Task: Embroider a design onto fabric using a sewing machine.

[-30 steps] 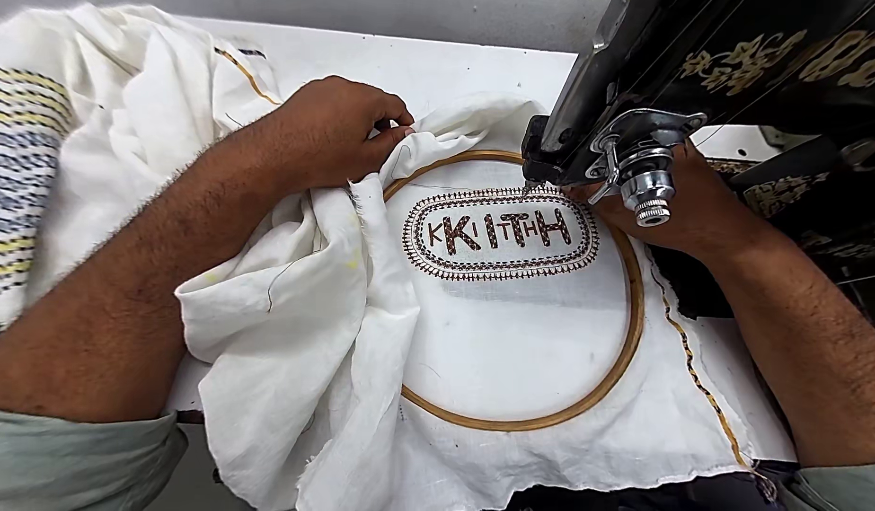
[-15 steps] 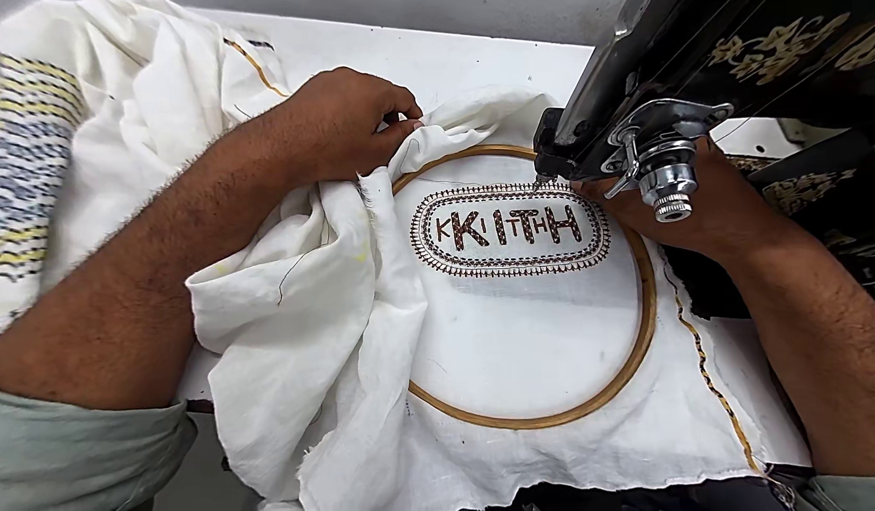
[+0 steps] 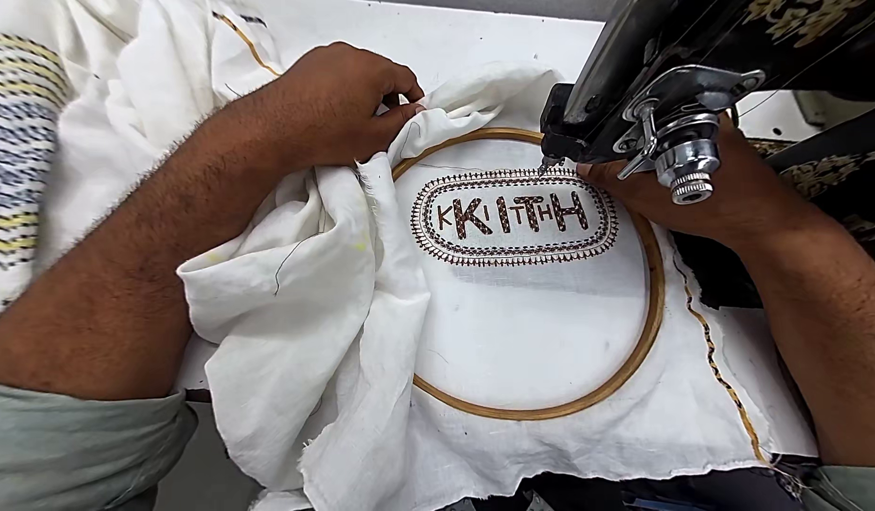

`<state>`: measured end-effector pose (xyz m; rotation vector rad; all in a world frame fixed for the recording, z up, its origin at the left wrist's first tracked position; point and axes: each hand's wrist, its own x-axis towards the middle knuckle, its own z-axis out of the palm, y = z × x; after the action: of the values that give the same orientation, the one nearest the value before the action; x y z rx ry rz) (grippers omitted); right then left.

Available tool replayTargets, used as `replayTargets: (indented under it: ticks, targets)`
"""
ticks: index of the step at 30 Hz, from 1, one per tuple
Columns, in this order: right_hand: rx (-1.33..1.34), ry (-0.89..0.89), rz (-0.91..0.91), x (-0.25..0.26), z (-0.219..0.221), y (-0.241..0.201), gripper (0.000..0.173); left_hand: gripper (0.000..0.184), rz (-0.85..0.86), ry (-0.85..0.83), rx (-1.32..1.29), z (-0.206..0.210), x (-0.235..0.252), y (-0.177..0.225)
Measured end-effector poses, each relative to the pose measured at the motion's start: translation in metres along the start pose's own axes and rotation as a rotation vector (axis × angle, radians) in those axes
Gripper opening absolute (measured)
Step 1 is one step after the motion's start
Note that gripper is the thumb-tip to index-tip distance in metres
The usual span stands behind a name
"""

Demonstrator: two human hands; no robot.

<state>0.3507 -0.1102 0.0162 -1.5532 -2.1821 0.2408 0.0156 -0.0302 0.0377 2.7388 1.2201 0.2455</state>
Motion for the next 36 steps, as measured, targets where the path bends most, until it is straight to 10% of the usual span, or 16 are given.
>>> replayTargets:
  ticks: [36]
  targets:
    - [-0.006, -0.015, 0.023, -0.0009, -0.0019, -0.0031, 0.022, 0.032, 0.026, 0.014, 0.01, 0.001, 0.0008, -0.0022]
